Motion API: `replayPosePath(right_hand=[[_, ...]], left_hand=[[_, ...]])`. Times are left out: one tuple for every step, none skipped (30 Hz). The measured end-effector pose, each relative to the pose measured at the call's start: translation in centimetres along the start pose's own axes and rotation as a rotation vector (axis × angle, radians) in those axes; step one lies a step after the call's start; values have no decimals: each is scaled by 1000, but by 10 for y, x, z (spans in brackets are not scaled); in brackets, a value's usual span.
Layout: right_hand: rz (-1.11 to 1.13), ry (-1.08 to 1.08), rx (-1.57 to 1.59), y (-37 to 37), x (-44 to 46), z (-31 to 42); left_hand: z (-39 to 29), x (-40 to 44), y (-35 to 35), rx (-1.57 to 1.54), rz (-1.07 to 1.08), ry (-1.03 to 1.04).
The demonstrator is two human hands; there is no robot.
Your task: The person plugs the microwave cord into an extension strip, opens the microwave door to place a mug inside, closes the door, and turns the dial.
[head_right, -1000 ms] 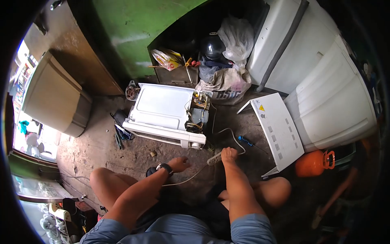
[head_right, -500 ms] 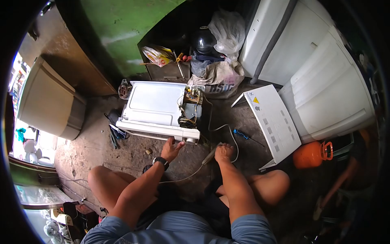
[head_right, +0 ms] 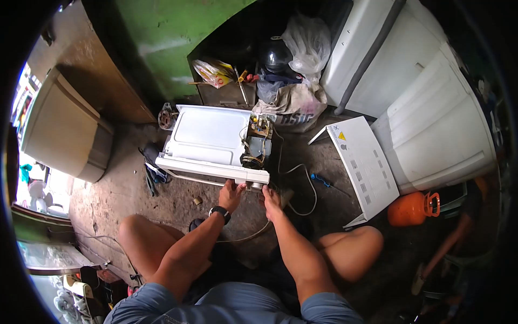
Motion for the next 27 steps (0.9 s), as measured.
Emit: replayPosePath(right_hand=[[-1, -4, 4, -1, 2, -2], [-9, -15, 15, -3, 6, -4], [-16, -28, 25, -5, 9, -4], [-17, -35, 28, -7, 11, -5], [-28, -50, 27, -9, 14, -4], [-40, -64, 25, -13, 18, -4], [-43, -71, 29, -17, 20, -4], [-65, -79, -41, -21, 22, -3], [-85, -85, -109, -23, 25, -1], [-84, -99, -104, -23, 29, 6], [-70, -99, -86, -23, 32, 10], [-60, -94, -66, -23, 31, 10], [-67, -81, -45, -25, 33, 13], [-78, -82, -36, -28, 35, 15], [-77, -80, -69, -30, 35, 15], [-74, -78, -104, -32, 34, 14], [-92, -95, -54, -31, 34, 13], [-94, -102, -47, -29, 34, 17], [-80, -97, -16, -27, 32, 16], [-65, -93, 13, -25, 30, 17], [-69, -100, 17, -24, 30, 21], [-94, -101, 21, -23, 29, 23], [-122, -98, 26, -23, 26, 22], [-126, -97, 30, -25, 26, 23], [-121, -101, 46, -26, 27, 24], [-115, -105, 62, -28, 27, 24], [-119, -104, 65, -35, 33, 19]], left_hand=[[-10, -5, -3, -19, -8, 5], [-13, -3, -2, -14, -6, 11], [-13, -2, -2, -17, -10, -6], [-12, -2, -1, -20, -14, -25], [-13, -1, -1, -17, -11, -17], [-14, 1, 0, -11, -5, -31], [-14, 2, 1, -4, 3, -47], [-15, 4, 1, 4, 9, -58], [-14, 6, 2, -23, 19, -77], [-8, 13, 7, -16, 17, -65], [-3, 21, 12, -17, -45, -12], [-4, 23, 12, -19, -101, 36], [-6, 28, 13, -27, -105, 81], [-5, 30, 16, -22, -91, 83], [-6, 28, 16, -26, -76, 48], [-8, 24, 17, -29, -64, 13], [-6, 26, 19, -32, -89, 19], [-7, 29, 18, -26, -85, 26], [-6, 28, 17, -10, -84, 41], [-5, 28, 18, 4, -82, 59], [-8, 29, 16, 8, -78, 65], [-10, 30, 15, -8, -50, 80], [-10, 28, 16, -24, -20, 91], [-9, 30, 19, -22, -14, 90], [-7, 32, 23, -60, -26, 103], [-6, 35, 25, -99, -37, 117], [-6, 35, 27, -98, -32, 115]])
Point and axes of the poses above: each hand's wrist, its own x-axis towards the middle knuckle, its own y-axis out of the palm, z = x × y, the point moved 3 cm from there along x, towards the middle knuckle, and after that the axes turned 15 degrees about z, right-handed, at the moved point
